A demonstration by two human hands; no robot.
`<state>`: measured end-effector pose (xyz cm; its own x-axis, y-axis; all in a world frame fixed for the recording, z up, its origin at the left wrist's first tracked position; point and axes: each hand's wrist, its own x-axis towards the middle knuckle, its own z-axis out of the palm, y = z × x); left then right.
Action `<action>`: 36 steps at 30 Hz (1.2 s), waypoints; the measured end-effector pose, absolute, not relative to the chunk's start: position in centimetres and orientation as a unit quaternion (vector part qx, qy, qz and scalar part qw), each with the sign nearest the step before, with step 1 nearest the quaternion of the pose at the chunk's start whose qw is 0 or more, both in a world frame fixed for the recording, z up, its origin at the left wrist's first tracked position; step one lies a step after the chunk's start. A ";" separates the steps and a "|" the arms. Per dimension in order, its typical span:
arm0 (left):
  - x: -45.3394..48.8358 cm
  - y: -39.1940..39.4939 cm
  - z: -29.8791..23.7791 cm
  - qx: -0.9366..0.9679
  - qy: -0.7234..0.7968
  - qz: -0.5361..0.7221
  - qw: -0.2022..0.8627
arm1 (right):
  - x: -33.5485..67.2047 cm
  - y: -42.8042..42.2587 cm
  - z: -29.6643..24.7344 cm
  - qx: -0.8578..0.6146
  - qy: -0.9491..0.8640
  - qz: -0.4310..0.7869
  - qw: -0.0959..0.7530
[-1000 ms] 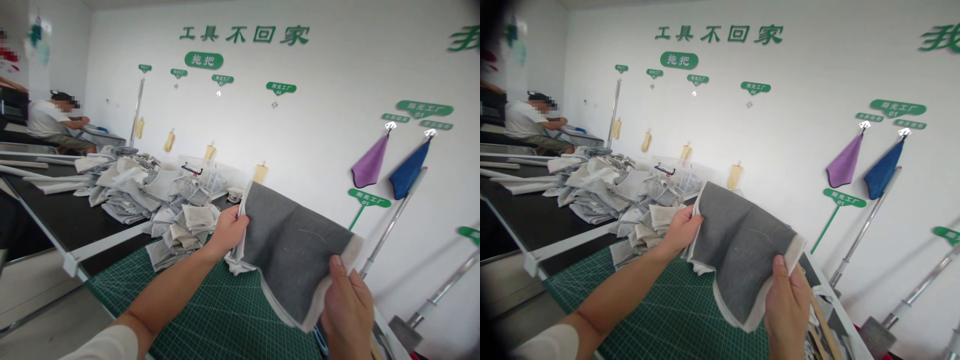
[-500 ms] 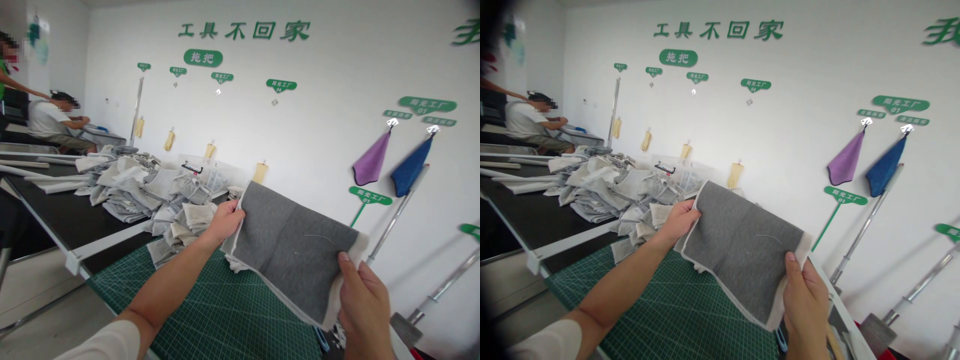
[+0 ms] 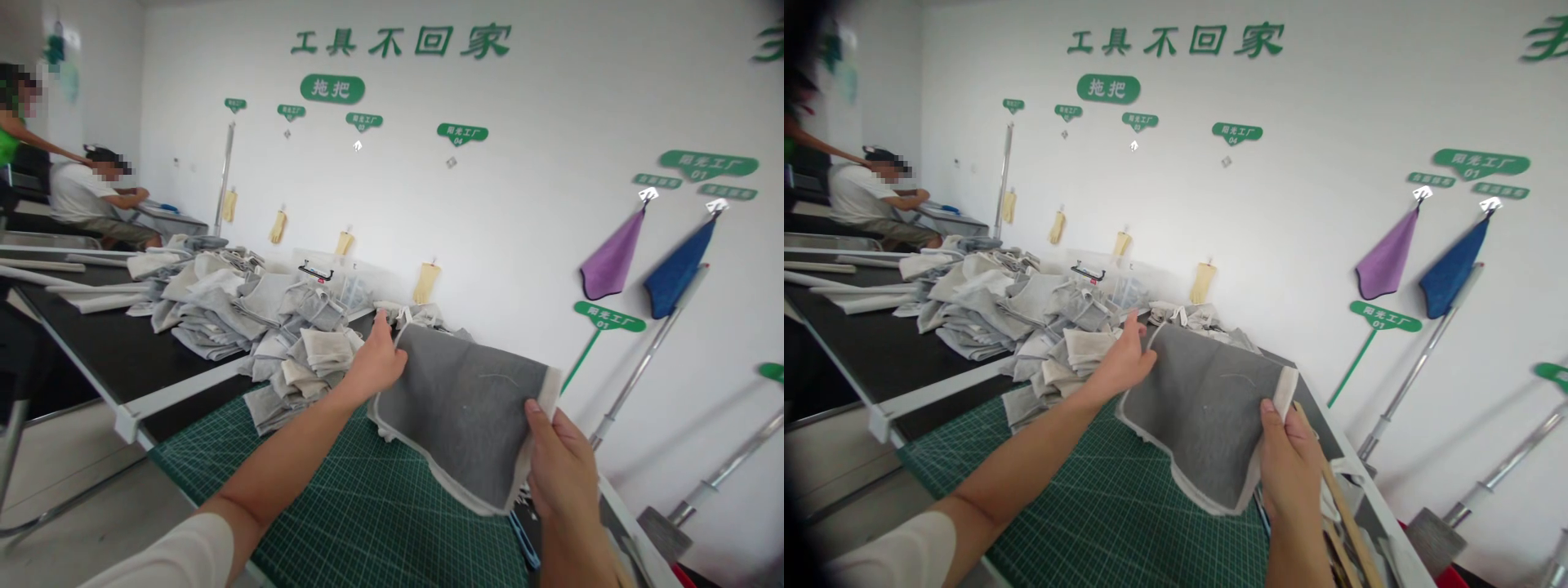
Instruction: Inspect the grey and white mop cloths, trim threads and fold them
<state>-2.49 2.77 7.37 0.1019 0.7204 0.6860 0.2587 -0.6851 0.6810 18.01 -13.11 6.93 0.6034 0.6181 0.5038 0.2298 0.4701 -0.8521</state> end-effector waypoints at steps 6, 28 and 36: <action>-2.0 1.0 7.2 0.773 0.167 0.565 0.236 | 16.3 -12.0 6.2 -0.507 -0.447 0.157 0.720; -2.0 -3.6 7.3 0.808 -0.001 0.521 0.276 | 14.6 -13.0 5.5 -0.478 -0.612 0.211 0.594; -1.7 -3.9 7.2 0.786 -0.008 0.575 0.226 | 14.7 -13.0 5.4 -0.462 -0.614 0.206 0.606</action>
